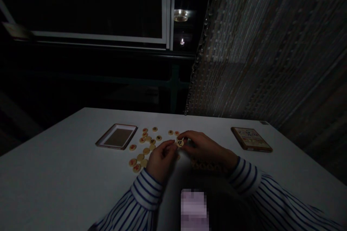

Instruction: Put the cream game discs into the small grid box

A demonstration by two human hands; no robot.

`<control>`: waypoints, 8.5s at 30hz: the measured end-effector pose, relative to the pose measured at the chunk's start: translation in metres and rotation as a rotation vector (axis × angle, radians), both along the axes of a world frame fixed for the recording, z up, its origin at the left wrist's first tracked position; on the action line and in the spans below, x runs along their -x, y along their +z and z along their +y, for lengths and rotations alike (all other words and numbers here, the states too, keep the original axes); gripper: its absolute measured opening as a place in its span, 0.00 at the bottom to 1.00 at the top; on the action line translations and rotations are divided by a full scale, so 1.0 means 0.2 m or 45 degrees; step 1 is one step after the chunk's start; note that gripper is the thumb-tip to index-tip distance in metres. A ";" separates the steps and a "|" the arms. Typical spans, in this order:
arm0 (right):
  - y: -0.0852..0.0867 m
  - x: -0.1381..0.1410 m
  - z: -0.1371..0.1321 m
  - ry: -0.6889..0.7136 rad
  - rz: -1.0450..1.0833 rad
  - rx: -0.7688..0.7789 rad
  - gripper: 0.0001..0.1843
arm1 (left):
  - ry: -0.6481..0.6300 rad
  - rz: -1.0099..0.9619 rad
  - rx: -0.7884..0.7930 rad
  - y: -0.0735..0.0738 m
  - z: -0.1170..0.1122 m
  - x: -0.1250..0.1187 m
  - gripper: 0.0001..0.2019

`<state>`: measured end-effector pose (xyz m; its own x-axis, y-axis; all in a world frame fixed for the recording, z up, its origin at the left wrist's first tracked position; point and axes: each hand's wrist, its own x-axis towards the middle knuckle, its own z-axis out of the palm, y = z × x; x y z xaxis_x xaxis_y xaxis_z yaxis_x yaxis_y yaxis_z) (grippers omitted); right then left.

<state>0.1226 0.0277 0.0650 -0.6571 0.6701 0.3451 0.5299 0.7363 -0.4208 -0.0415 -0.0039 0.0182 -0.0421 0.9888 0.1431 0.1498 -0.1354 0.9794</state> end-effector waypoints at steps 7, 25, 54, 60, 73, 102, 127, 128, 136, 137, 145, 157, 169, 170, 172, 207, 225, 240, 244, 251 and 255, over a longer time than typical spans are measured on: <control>-0.06 -0.09 -0.02 -0.017 -0.013 0.066 0.16 | -0.135 -0.206 0.135 -0.02 -0.02 -0.08 0.19; -0.05 -0.21 -0.05 -0.082 0.110 0.091 0.14 | -0.187 -0.460 0.287 0.07 0.02 -0.21 0.20; -0.10 -0.31 0.04 0.050 -0.229 -0.063 0.13 | -0.065 -0.659 0.338 -0.09 0.07 -0.37 0.10; -0.12 -0.32 0.05 0.051 -0.208 -0.107 0.14 | -0.071 -0.611 0.301 -0.09 0.07 -0.36 0.08; -0.09 -0.31 0.03 0.011 -0.244 -0.084 0.13 | -0.086 -0.381 0.178 -0.10 0.07 -0.33 0.11; -0.10 -0.44 0.07 -0.246 -0.579 -0.160 0.13 | 0.002 0.776 -0.349 -0.21 0.08 -0.25 0.12; -0.22 -0.46 0.11 -0.181 -0.894 -0.090 0.12 | -0.081 1.016 -0.331 -0.21 0.07 -0.26 0.11; -0.22 -0.46 0.12 -0.177 -0.891 -0.088 0.12 | -0.084 1.012 -0.339 -0.21 0.07 -0.26 0.11; -0.21 -0.46 0.11 -0.173 -0.904 -0.067 0.11 | -0.096 1.016 -0.352 -0.21 0.06 -0.26 0.11; -0.20 -0.46 0.11 -0.175 -0.900 -0.068 0.12 | -0.092 1.019 -0.343 -0.21 0.06 -0.26 0.11; -0.20 -0.46 0.10 -0.155 -0.896 -0.073 0.11 | -0.105 1.016 -0.352 -0.22 0.07 -0.26 0.11; -0.17 -0.45 0.09 -0.124 -0.952 -0.054 0.11 | -0.105 1.022 -0.354 -0.21 0.06 -0.26 0.11; -0.16 -0.44 0.08 -0.096 -0.956 -0.064 0.11 | -0.118 1.023 -0.335 -0.21 0.06 -0.26 0.11; -0.16 -0.44 0.08 -0.100 -0.960 -0.059 0.11 | -0.112 1.021 -0.343 -0.22 0.06 -0.26 0.11; -0.16 -0.43 0.08 -0.117 -0.983 -0.035 0.11 | -0.107 1.017 -0.358 -0.22 0.07 -0.26 0.11; -0.15 -0.51 0.09 -0.528 -1.000 0.054 0.17 | -0.143 1.038 -0.375 -0.22 0.06 -0.26 0.11; -0.15 -0.51 0.09 -0.529 -0.963 0.042 0.16 | -0.142 1.043 -0.383 -0.19 0.05 -0.26 0.10; -0.08 -0.49 0.06 -0.580 -0.930 -0.015 0.17 | 0.127 0.907 -0.533 -0.17 0.08 -0.20 0.10; -0.08 -0.49 0.06 -0.566 -0.903 -0.044 0.16 | 0.142 0.878 -0.502 -0.16 0.08 -0.19 0.10; -0.09 -0.48 0.05 -0.548 -0.858 -0.083 0.16 | 0.123 0.925 -0.482 -0.06 0.11 -0.13 0.12; -0.09 -0.47 0.06 -0.552 -0.857 -0.088 0.15 | 0.222 0.961 -0.390 0.02 0.16 0.01 0.15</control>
